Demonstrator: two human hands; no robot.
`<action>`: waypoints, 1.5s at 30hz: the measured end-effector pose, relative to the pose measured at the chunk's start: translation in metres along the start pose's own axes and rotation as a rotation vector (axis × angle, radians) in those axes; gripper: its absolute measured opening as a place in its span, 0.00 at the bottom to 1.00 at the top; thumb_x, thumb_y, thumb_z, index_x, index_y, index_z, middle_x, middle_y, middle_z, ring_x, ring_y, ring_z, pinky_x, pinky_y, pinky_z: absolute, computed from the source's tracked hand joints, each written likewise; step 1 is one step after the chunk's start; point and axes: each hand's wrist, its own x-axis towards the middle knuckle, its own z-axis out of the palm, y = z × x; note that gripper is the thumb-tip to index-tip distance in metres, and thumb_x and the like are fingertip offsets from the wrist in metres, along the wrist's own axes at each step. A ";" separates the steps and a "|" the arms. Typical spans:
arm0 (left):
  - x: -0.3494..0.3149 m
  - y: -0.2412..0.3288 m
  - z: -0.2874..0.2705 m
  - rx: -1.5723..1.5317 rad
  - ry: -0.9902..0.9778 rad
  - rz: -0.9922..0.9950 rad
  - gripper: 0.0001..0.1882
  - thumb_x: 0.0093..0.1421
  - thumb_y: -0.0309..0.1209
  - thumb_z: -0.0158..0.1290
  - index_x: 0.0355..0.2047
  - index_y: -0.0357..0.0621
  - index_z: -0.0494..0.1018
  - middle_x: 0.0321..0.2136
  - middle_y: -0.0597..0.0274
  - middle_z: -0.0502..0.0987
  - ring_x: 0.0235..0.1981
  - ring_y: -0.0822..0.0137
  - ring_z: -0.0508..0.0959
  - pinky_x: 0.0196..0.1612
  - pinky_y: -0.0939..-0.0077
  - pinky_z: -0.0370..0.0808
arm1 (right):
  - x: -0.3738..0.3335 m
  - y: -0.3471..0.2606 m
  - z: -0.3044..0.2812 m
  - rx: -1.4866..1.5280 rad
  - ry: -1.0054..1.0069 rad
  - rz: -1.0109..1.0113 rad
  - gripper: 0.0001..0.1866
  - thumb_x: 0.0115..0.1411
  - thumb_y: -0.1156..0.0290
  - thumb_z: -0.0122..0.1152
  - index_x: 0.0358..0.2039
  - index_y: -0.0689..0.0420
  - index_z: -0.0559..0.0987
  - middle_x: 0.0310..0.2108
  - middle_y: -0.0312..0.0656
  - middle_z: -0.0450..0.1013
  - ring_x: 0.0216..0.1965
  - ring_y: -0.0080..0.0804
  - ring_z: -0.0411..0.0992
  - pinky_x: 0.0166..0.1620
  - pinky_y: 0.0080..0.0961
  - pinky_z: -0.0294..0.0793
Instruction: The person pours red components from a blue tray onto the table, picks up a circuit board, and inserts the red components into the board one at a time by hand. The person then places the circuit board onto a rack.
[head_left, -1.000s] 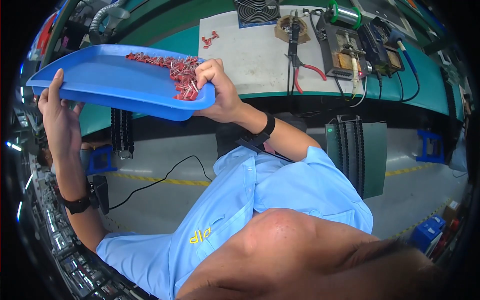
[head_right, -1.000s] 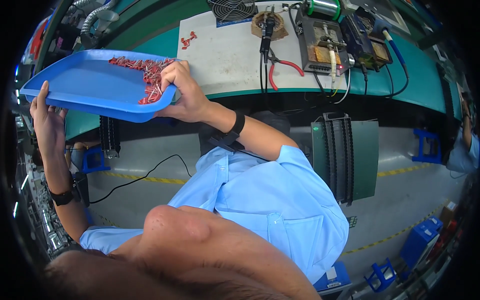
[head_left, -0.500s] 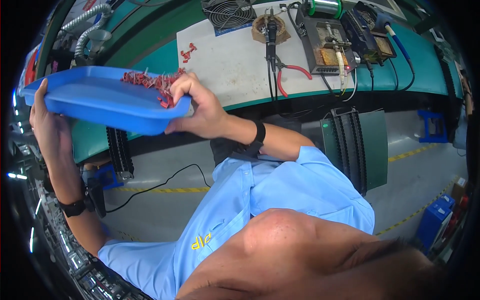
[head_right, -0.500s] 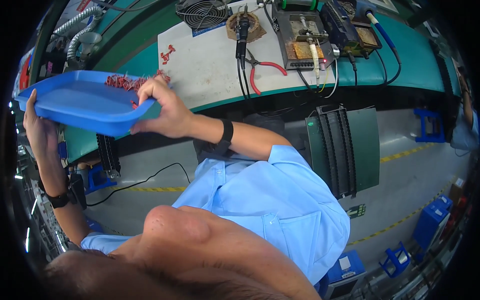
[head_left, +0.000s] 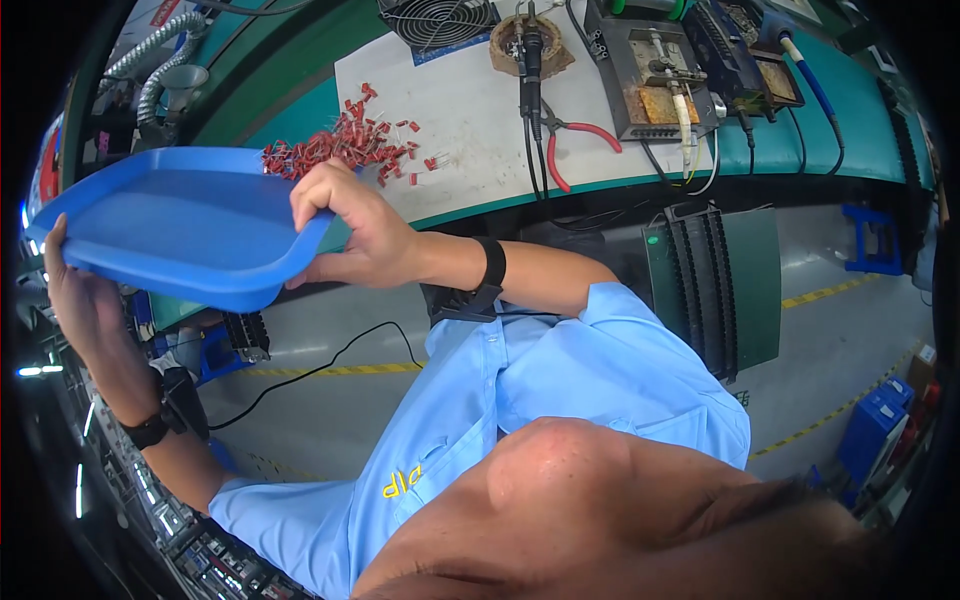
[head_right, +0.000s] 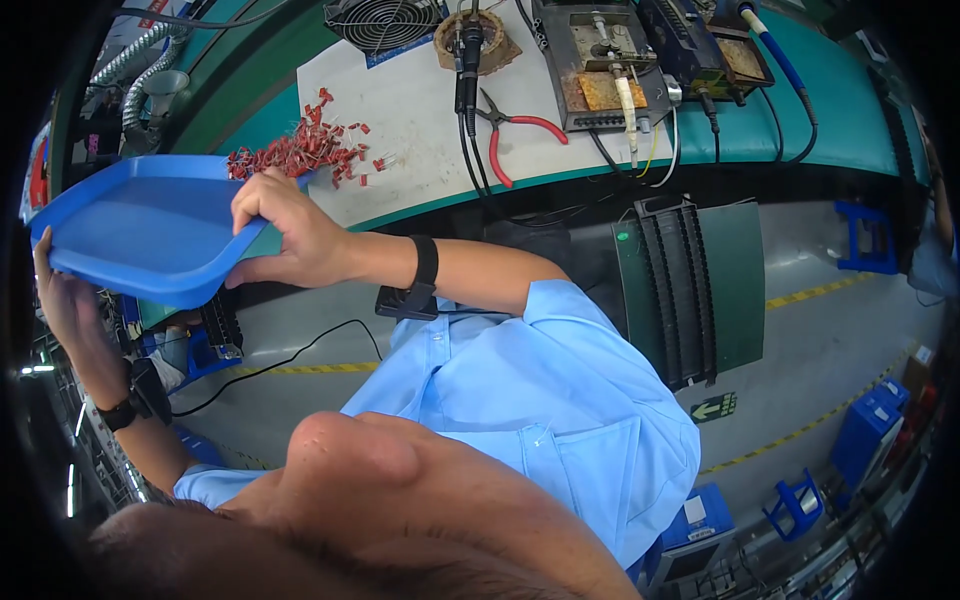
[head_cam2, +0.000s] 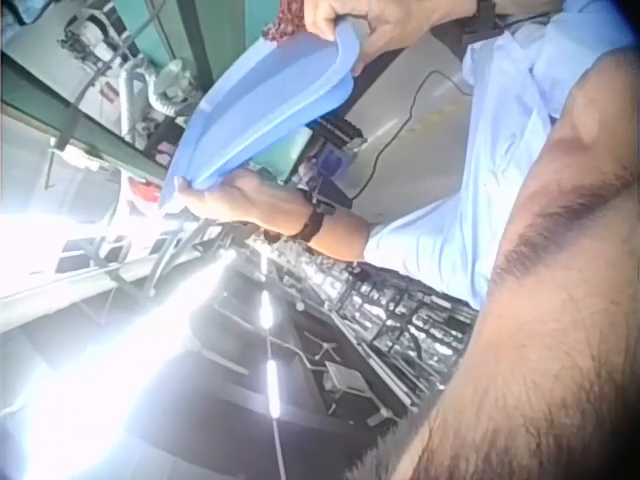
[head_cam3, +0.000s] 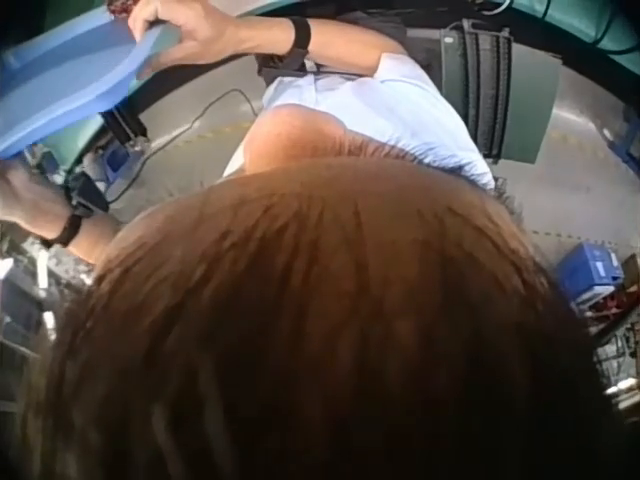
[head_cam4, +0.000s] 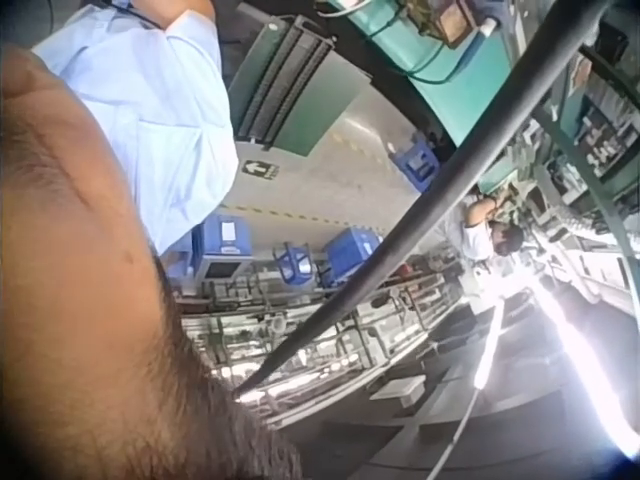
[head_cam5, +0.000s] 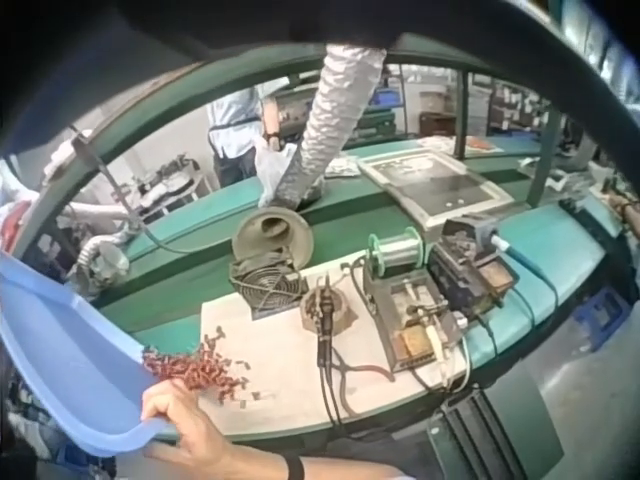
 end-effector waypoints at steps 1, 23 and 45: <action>-0.002 -0.002 -0.001 0.023 -0.031 0.043 0.15 0.69 0.28 0.49 0.50 0.28 0.71 0.47 0.45 0.76 0.50 0.59 0.78 0.54 0.65 0.76 | 0.001 -0.001 -0.001 -0.015 0.005 -0.018 0.27 0.43 0.69 0.83 0.38 0.50 0.72 0.38 0.34 0.71 0.39 0.31 0.68 0.48 0.29 0.62; -0.156 0.017 0.023 0.337 0.272 0.091 0.19 0.68 0.28 0.50 0.57 0.34 0.64 0.42 0.62 0.71 0.36 0.77 0.75 0.37 0.87 0.74 | -0.001 0.014 0.034 -0.083 -0.225 -0.203 0.22 0.47 0.65 0.79 0.37 0.48 0.73 0.38 0.31 0.73 0.41 0.32 0.65 0.47 0.31 0.56; -0.126 0.018 0.010 0.353 0.229 0.239 0.20 0.69 0.30 0.48 0.56 0.27 0.66 0.42 0.56 0.76 0.41 0.67 0.78 0.46 0.77 0.76 | -0.016 0.003 0.055 -0.031 -0.156 -0.087 0.19 0.51 0.68 0.76 0.37 0.48 0.72 0.35 0.29 0.75 0.39 0.30 0.69 0.48 0.29 0.57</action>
